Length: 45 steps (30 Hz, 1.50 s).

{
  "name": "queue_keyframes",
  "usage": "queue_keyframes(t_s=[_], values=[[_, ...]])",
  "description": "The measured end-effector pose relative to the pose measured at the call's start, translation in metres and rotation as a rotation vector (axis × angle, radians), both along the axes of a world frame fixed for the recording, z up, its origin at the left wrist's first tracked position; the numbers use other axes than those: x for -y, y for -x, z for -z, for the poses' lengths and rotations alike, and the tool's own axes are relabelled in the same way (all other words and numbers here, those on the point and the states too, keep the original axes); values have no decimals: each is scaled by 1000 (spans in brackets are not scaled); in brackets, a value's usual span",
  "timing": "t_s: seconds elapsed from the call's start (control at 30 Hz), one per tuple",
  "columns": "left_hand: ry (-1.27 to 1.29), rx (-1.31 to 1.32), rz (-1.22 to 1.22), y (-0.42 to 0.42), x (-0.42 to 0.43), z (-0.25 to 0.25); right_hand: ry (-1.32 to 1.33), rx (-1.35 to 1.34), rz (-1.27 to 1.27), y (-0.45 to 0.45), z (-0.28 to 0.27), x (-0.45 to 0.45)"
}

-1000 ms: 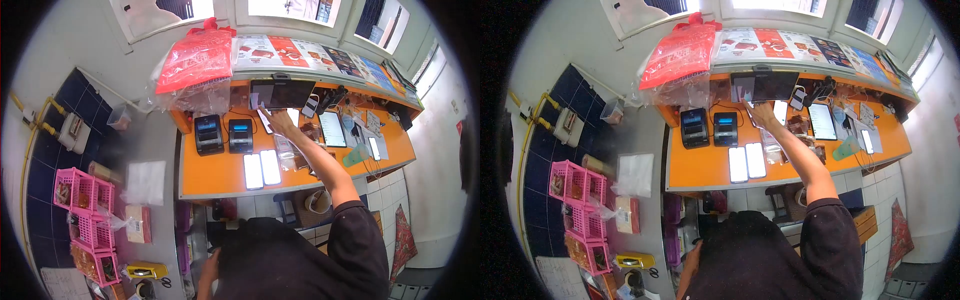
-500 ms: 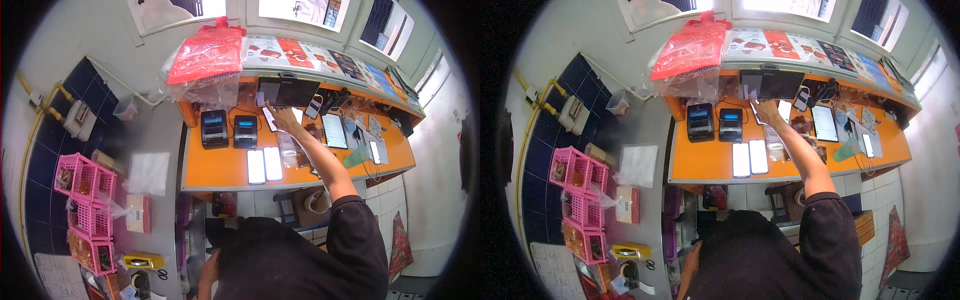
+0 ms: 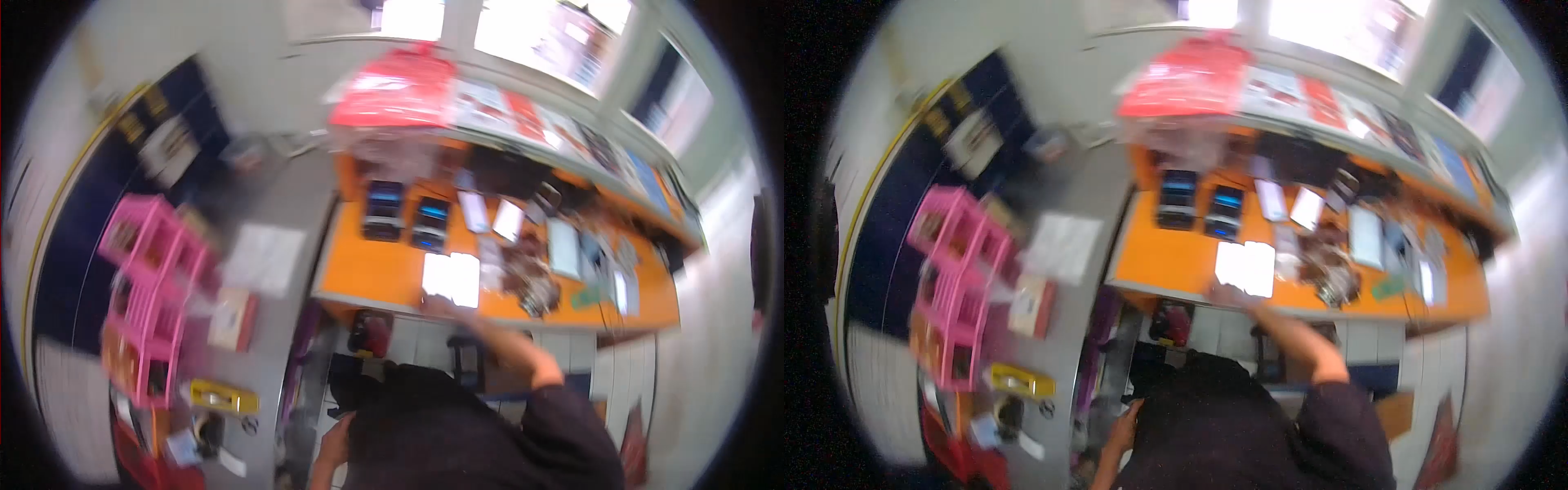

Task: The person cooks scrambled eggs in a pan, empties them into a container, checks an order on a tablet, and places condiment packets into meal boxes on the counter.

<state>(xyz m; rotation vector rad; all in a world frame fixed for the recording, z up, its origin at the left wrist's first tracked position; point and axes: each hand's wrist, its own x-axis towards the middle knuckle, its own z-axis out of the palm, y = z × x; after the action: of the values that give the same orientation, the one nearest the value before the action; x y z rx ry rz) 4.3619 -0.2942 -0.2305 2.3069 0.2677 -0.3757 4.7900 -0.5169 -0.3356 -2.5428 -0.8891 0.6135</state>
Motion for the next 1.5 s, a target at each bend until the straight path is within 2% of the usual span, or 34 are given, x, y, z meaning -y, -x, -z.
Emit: queue_keyframes(t_s=[0.03, 0.07, 0.1, 0.17, 0.2, 0.27, 0.33, 0.37, 0.43, 0.47, 0.5, 0.53, 0.57, 0.6, 0.67, 0.7, 0.73, 0.8, 0.83, 0.9, 0.93, 1.0, 1.07, 1.13, 1.17, 1.2, 1.23, 1.33, 1.4, 1.43, 1.47, 1.5], values=[[0, 5, -139, 1, 7, -8, 299, -197, -349, 31, 25, -14], [14, -137, -84, -3, 9, -23, 245, -338, -535, 75, 109, -6], [56, -282, -51, 5, 8, -34, -137, -803, -125, 135, 62, 21], [20, 72, -157, 37, 17, -10, 280, -911, -187, 151, 56, -6], [41, -7, -211, 46, 20, -25, 357, -931, -356, 161, 42, -15], [75, -108, -354, 79, 29, -42, 268, -754, -356, 165, 0, -32], [78, -164, -357, 98, 37, -39, -72, -418, -996, 112, 186, 21], [149, -209, -413, 110, 45, -22, -6, -363, -966, 109, 190, 26], [125, -129, -516, 142, 67, -9, 133, -258, -912, 105, 191, 31], [92, -75, -582, 158, 75, -4, 332, -383, -738, 124, 159, 15], [195, -37, -685, 172, 80, -10, 538, -477, -529, 146, 120, -4], [201, -38, -674, 186, 88, -12, 726, -523, -330, 170, 78, -25], [202, -49, -754, 199, 93, -12, 687, -300, -970, 153, 138, -16], [203, -56, -834, 211, 92, -14, 454, 117, -1499, 133, 205, -4], [277, -129, -884, 239, 89, -37, 610, 96, -1336, 178, 197, -43], [348, -213, -946, 257, 87, -44, 603, -315, -985, 209, 175, -63], [358, -206, -934, 277, 87, -42, 656, -566, -818, 245, 153, -91], [273, -228, -999, 316, 93, -34, 751, -975, -373, 334, 74, -159], [252, -144, -1029, 332, 89, -47, 673, -822, -626, 353, 93, -180], [268, -131, -1053, 358, 96, -36, 491, -344, -1056, 391, 129, -221], [258, -130, -1083, 369, 98, -33, 414, -295, -1136, 430, 50, -256], [295, -195, -1077, 384, 102, -34, 253, -638, -986, 480, -35, -301], [295, -185, -1168, 397, 118, -8, -182, -82, -1059, 521, -65, -332], [290, -130, -1181, 404, 116, -11, -354, 8, -1003, 541, -62, -364], [282, -41, -1220, 407, 114, -15, -335, 15, -1006, 547, -62, -378], [274, 46, -1263, 409, 110, -21, -439, 127, -1058, 552, -61, -389], [335, -60, -1275, 412, 103, -27, -547, 235, -1108, 557, -60, -394], [314, -150, -1300, 427, 102, -15, -379, 251, -1206, 563, -52, -400], [307, -203, -1296, 437, 108, -8, -396, 270, -1195, 570, -55, -400], [293, -245, -1297, 442, 108, -10, -542, 267, -1195, 565, -29, -400], [291, -169, -1344, 444, 100, -24, -372, 276, -1202, 571, -38, -404], [303, -116, -1401, 450, 106, -10, -353, 270, -1229, 578, -54, -409]])
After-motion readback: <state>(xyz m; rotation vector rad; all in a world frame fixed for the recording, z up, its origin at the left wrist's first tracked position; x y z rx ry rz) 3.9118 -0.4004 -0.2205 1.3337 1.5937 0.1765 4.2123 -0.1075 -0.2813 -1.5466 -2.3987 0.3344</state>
